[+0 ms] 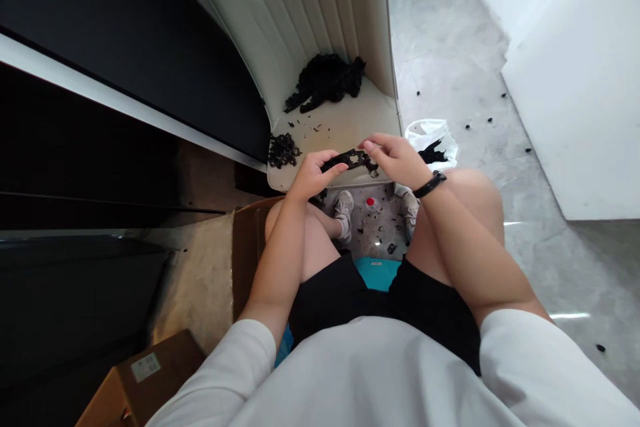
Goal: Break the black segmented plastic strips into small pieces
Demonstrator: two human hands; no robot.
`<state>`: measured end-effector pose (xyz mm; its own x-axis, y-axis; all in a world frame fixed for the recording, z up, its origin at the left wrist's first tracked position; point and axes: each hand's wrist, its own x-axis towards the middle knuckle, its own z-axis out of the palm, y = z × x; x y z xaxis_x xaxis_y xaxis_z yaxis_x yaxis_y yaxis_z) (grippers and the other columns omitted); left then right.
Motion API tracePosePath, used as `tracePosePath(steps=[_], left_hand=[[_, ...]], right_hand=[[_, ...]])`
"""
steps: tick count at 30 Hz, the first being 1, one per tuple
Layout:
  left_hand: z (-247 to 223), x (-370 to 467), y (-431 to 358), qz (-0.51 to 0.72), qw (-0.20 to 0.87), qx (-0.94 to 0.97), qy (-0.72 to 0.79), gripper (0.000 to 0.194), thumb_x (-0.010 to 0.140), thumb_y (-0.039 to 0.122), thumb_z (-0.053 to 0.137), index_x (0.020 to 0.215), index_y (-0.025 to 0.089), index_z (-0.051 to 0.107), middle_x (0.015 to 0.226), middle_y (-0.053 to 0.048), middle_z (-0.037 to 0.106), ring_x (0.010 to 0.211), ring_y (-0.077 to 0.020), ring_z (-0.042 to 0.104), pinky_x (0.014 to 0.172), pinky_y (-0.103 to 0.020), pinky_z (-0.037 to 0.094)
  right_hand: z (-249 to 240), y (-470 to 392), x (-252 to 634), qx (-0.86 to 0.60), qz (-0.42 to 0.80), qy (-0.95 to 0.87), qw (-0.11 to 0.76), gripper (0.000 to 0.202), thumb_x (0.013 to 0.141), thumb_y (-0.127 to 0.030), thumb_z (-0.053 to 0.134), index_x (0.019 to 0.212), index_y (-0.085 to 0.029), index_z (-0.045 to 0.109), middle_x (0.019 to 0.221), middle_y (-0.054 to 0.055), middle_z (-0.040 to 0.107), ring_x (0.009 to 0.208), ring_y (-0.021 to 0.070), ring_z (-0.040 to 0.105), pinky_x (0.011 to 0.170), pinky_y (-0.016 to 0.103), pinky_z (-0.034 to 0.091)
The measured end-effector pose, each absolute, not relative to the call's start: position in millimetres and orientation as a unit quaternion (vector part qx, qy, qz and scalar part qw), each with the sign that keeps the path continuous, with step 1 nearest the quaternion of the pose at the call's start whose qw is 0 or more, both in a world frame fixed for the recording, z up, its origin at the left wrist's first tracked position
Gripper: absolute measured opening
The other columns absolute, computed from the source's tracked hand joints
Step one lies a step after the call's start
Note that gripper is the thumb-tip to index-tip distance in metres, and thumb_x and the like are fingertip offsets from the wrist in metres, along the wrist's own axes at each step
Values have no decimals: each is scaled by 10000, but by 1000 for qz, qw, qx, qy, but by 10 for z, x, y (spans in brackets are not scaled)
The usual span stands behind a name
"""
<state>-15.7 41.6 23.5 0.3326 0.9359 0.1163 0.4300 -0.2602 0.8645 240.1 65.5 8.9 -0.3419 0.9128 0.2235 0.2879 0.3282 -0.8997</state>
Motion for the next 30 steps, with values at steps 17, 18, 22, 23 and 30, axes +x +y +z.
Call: tracePosePath(steps=[17, 18, 22, 23, 30], left_hand=[[224, -91, 409, 294, 461, 737, 397, 510, 959, 688, 800, 990, 181, 844, 993, -80, 858, 980, -251, 778, 949, -372, 571], [223, -98, 414, 299, 458, 738, 394, 506, 964, 684, 797, 1005, 183, 845, 1004, -83, 859, 986, -251, 778, 951, -372, 570], [204, -121, 432, 319, 433, 741, 402, 527, 951, 708, 797, 1027, 187, 833, 967, -65, 831, 922, -226, 733, 872, -345, 556], [201, -125, 432, 321, 430, 742, 403, 529, 956, 712, 789, 1023, 189, 828, 949, -58, 819, 904, -217, 718, 857, -339, 550], [144, -93, 437, 313, 447, 739, 395, 674, 901, 846, 758, 983, 180, 817, 909, -61, 778, 893, -218, 696, 846, -344, 542]], right_hand=[[39, 465, 2012, -345, 531, -681, 367, 692, 1027, -892, 551, 781, -245, 552, 641, -9, 598, 648, 179, 538, 675, 349, 429], [47, 459, 2010, -339, 548, -676, 357, 710, 1027, -899, 540, 755, -243, 553, 598, -11, 580, 601, 172, 525, 642, 348, 413], [51, 411, 1976, -343, 585, -628, 382, 746, 980, -941, 572, 712, -245, 552, 537, -31, 495, 501, 141, 416, 533, 336, 312], [46, 399, 1964, -346, 588, -613, 398, 751, 970, -947, 580, 699, -248, 537, 538, -34, 471, 503, 138, 389, 525, 332, 295], [58, 405, 1947, -361, 502, -665, 420, 807, 980, -963, 534, 649, -230, 462, 616, -12, 405, 614, 140, 350, 582, 337, 277]])
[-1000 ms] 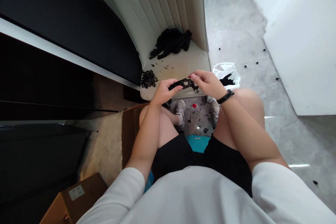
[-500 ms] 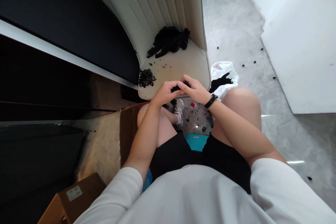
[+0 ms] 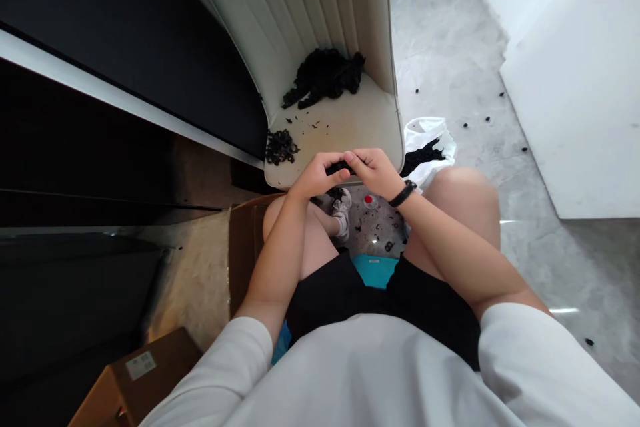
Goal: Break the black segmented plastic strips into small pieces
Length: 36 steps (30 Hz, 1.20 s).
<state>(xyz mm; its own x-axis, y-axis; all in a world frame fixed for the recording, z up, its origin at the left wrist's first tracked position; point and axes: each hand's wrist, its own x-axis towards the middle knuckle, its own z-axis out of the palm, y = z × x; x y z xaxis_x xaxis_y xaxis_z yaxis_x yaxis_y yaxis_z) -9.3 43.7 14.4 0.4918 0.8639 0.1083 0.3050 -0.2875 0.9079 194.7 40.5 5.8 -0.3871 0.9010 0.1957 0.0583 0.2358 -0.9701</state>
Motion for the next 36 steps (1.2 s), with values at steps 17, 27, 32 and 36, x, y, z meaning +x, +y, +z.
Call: tracePosePath(steps=[17, 27, 32, 36], left_hand=[[-34, 104, 417, 395, 600, 601, 350, 621, 958, 804, 741, 839, 196, 703, 673, 31, 500, 560, -76, 381, 530, -271, 295], [-59, 45, 379, 396, 544, 652, 350, 666, 997, 858, 620, 847, 211, 655, 689, 23, 516, 582, -104, 438, 585, -299, 386], [6, 60, 439, 459, 306, 705, 446, 593, 1002, 828, 649, 1083, 240, 652, 1008, -49, 649, 978, -203, 646, 925, -383, 532], [65, 92, 426, 438, 202, 731, 483, 622, 997, 831, 648, 843, 234, 567, 880, -35, 584, 904, -210, 579, 867, -384, 474]], right_hand=[[12, 409, 1906, -290, 642, -529, 473, 655, 972, -804, 754, 715, -213, 634, 552, -31, 493, 505, 107, 367, 499, 304, 261], [27, 333, 1856, -291, 659, -491, 490, 687, 939, -852, 754, 705, -244, 538, 527, -58, 437, 495, 111, 354, 528, 313, 347], [-31, 411, 1926, -341, 574, -554, 497, 699, 1001, -864, 654, 720, -230, 564, 582, -29, 477, 543, 126, 396, 530, 322, 278], [-19, 431, 1942, -379, 509, -587, 503, 729, 1032, -873, 584, 690, -233, 524, 593, -13, 493, 584, 141, 409, 558, 331, 289]])
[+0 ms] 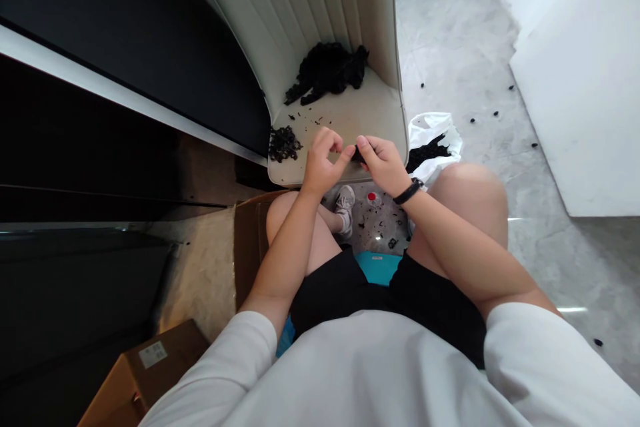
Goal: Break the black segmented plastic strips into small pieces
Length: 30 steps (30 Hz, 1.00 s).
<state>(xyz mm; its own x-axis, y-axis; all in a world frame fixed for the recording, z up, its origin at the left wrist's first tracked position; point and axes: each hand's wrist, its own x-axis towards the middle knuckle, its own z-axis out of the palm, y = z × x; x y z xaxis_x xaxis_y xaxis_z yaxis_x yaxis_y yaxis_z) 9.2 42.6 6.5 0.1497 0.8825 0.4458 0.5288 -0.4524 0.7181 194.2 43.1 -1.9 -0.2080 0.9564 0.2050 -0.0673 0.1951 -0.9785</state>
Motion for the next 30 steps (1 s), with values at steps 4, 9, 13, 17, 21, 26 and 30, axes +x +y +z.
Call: tracePosePath(steps=[4, 9, 13, 17, 21, 26, 30], left_hand=[[71, 142, 375, 403, 313, 714, 479, 755, 1008, 860, 588, 633, 228, 417, 615, 36, 372, 630, -142, 375, 654, -347, 311], [58, 119, 400, 383, 430, 662, 479, 821, 908, 955, 618, 585, 219, 452, 553, 42, 398, 571, -114, 358, 595, -323, 275], [120, 41, 406, 362, 495, 652, 445, 788, 971, 913, 583, 633, 202, 551, 579, 12, 523, 571, -114, 465, 603, -306, 369], [137, -1, 372, 349, 505, 660, 433, 759, 1021, 877, 539, 678, 201, 581, 618, 1, 567, 598, -124, 521, 634, -307, 416], [70, -1, 354, 362, 445, 676, 462, 753, 1046, 864, 494, 682, 208, 560, 627, 0, 557, 629, -139, 512, 641, -322, 393], [25, 5, 383, 374, 427, 675, 471, 775, 919, 926, 644, 646, 213, 509, 606, 34, 444, 611, -123, 404, 594, -317, 293], [59, -15, 399, 373, 506, 647, 431, 765, 955, 919, 603, 681, 209, 532, 622, 26, 487, 588, -111, 434, 589, -305, 343]], right_hand=[[-14, 426, 1921, -366, 508, -613, 482, 755, 1036, -902, 527, 688, -233, 506, 618, -14, 490, 599, 141, 397, 577, 335, 298], [-25, 447, 1909, -343, 526, -627, 462, 768, 1024, -921, 522, 689, -231, 488, 622, -27, 452, 602, 135, 358, 577, 332, 279], [-40, 476, 1922, -316, 541, -637, 448, 760, 1049, -902, 498, 712, -222, 546, 622, -27, 465, 600, 137, 374, 578, 328, 290], [-51, 505, 1931, -301, 543, -650, 438, 761, 1054, -889, 507, 717, -214, 611, 625, -20, 495, 591, 140, 393, 590, 331, 311], [-41, 509, 1881, -299, 533, -668, 425, 781, 1020, -931, 503, 763, -214, 675, 708, 20, 615, 670, 170, 485, 657, 340, 382], [-59, 502, 1839, -325, 517, -662, 434, 774, 981, -957, 545, 702, -235, 523, 649, -23, 466, 657, 157, 392, 626, 334, 329], [-129, 518, 1870, -316, 539, -651, 431, 737, 1030, -904, 538, 738, -228, 579, 673, -10, 505, 649, 157, 409, 615, 333, 324]])
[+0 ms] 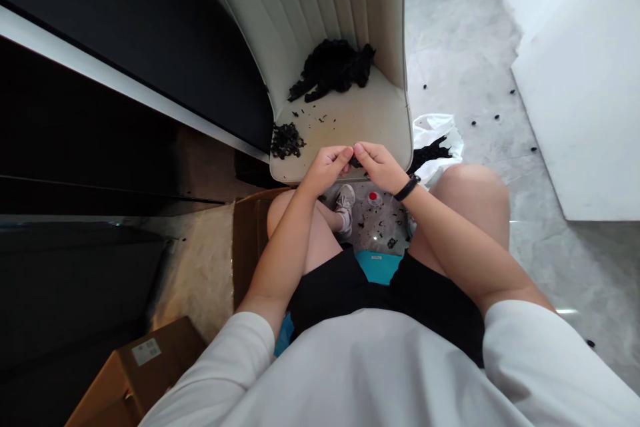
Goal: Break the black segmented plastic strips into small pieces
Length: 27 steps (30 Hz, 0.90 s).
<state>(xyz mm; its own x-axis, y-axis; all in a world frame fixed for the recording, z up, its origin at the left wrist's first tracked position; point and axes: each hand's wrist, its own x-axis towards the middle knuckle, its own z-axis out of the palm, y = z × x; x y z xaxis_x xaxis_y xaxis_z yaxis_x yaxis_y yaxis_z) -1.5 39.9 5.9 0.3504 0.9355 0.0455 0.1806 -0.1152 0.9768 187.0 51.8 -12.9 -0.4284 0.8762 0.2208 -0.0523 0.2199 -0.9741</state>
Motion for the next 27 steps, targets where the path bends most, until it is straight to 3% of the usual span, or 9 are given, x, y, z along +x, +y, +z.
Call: tracePosePath(steps=[4, 8, 12, 15, 18, 22, 25, 27], left_hand=[[67, -53, 385, 385, 574, 616, 379, 722, 1001, 878, 589, 730, 213, 510, 657, 34, 474, 621, -108, 477, 644, -301, 429], [85, -71, 347, 389, 610, 588, 360, 712, 961, 907, 619, 771, 235, 481, 657, 48, 386, 615, -122, 467, 643, -321, 469], [171, -47, 298, 402, 591, 605, 350, 807, 959, 1012, 325, 675, 257, 309, 610, 12, 318, 633, -178, 506, 657, -400, 534], [209, -25, 297, 448, 561, 613, 330, 806, 998, 980, 205, 653, 257, 301, 615, -23, 371, 697, -209, 577, 742, -451, 582], [199, -36, 341, 465, 523, 622, 352, 785, 1010, 962, 327, 687, 251, 407, 684, -39, 463, 764, -215, 614, 802, -456, 589], [158, -104, 409, 494, 493, 612, 372, 714, 974, 946, 527, 860, 245, 596, 811, -37, 570, 804, -191, 615, 814, -407, 565], [146, -156, 443, 520, 449, 629, 363, 574, 948, 821, 743, 1041, 255, 749, 962, -45, 673, 866, -170, 637, 828, -362, 543], [145, -178, 458, 508, 397, 666, 374, 481, 947, 715, 823, 1134, 271, 826, 1023, -51, 709, 911, -168, 650, 832, -346, 529]], right_hand=[[-162, 515, 1873, -286, 623, -563, 462, 695, 986, -858, 685, 726, -235, 518, 659, -33, 449, 599, 133, 368, 593, 316, 298], [-56, 449, 1839, -248, 701, -474, 471, 734, 831, -862, 857, 729, -244, 473, 632, -68, 366, 557, 107, 288, 568, 301, 275], [34, 419, 1805, -263, 723, -411, 489, 718, 771, -879, 881, 819, -274, 498, 622, -87, 288, 549, 126, 276, 542, 309, 310], [25, 469, 1792, -274, 710, -402, 509, 701, 797, -884, 849, 816, -277, 499, 652, -70, 292, 568, 139, 285, 542, 328, 329], [-2, 545, 1832, -324, 609, -484, 538, 722, 854, -893, 799, 704, -255, 496, 708, -14, 382, 652, 170, 379, 601, 368, 420], [-9, 616, 1961, -387, 432, -592, 560, 713, 891, -841, 814, 610, -241, 552, 804, 61, 520, 891, 253, 571, 843, 445, 555], [-13, 614, 2042, -390, 482, -590, 516, 684, 945, -840, 754, 647, -246, 589, 703, 37, 557, 747, 221, 571, 727, 405, 519], [-17, 581, 2064, -387, 519, -615, 450, 724, 981, -855, 685, 619, -246, 537, 581, -4, 484, 601, 171, 455, 602, 357, 396]])
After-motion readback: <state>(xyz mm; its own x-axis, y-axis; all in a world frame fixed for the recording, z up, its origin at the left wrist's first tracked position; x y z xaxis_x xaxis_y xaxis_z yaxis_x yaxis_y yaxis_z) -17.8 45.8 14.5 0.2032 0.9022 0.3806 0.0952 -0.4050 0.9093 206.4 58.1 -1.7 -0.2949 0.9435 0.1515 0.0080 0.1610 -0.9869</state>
